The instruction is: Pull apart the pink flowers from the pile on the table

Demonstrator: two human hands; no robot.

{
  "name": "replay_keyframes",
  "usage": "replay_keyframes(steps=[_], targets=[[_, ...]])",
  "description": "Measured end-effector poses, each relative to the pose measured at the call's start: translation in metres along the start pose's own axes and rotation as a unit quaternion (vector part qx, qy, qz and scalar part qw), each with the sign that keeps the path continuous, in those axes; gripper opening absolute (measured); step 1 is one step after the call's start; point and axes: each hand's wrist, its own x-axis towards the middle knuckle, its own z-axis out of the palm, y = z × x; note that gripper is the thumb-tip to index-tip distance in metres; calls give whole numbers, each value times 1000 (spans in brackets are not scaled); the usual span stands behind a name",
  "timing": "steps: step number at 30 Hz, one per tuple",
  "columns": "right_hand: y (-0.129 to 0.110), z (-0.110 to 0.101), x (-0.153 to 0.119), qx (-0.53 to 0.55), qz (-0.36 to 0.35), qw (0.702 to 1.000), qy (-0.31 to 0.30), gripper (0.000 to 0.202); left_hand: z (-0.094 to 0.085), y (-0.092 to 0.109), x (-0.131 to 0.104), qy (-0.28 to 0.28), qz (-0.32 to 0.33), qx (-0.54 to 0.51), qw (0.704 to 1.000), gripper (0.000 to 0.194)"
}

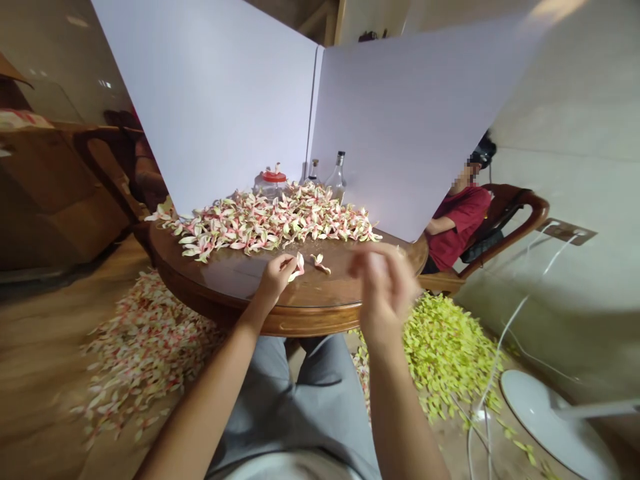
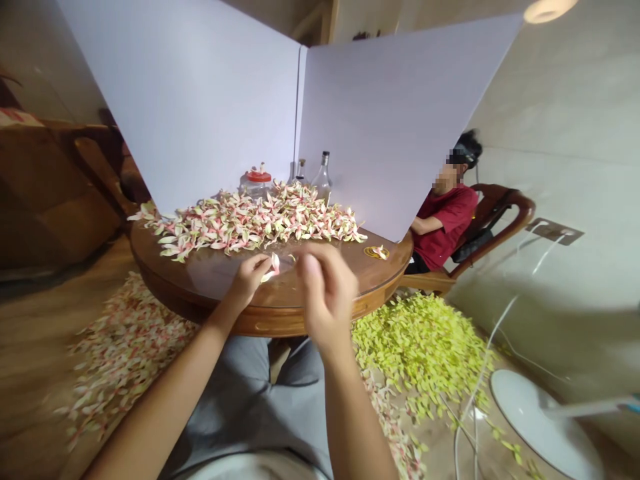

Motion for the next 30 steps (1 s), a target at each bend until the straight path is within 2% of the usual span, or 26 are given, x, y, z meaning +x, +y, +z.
replay_keyframes(steps=[2,6,9,22,30], targets=[[15,19,0,-1,36,999,-6,23,-1,-2,1,9,10,13,1000,29],[60,60,-2,17,84,995,-52,22,-1,-4,3,12,22,33,999,22],[81,74,-5,34,98,993,-58,20,1,-6,3,-16,20,35,999,20],[95,70,-7,92,127,985,-69,34,0,-14,5,-58,8,3,998,26],[92,68,-10,131,146,978,-71,30,0,-11,4,-57,-9,4,998,26]])
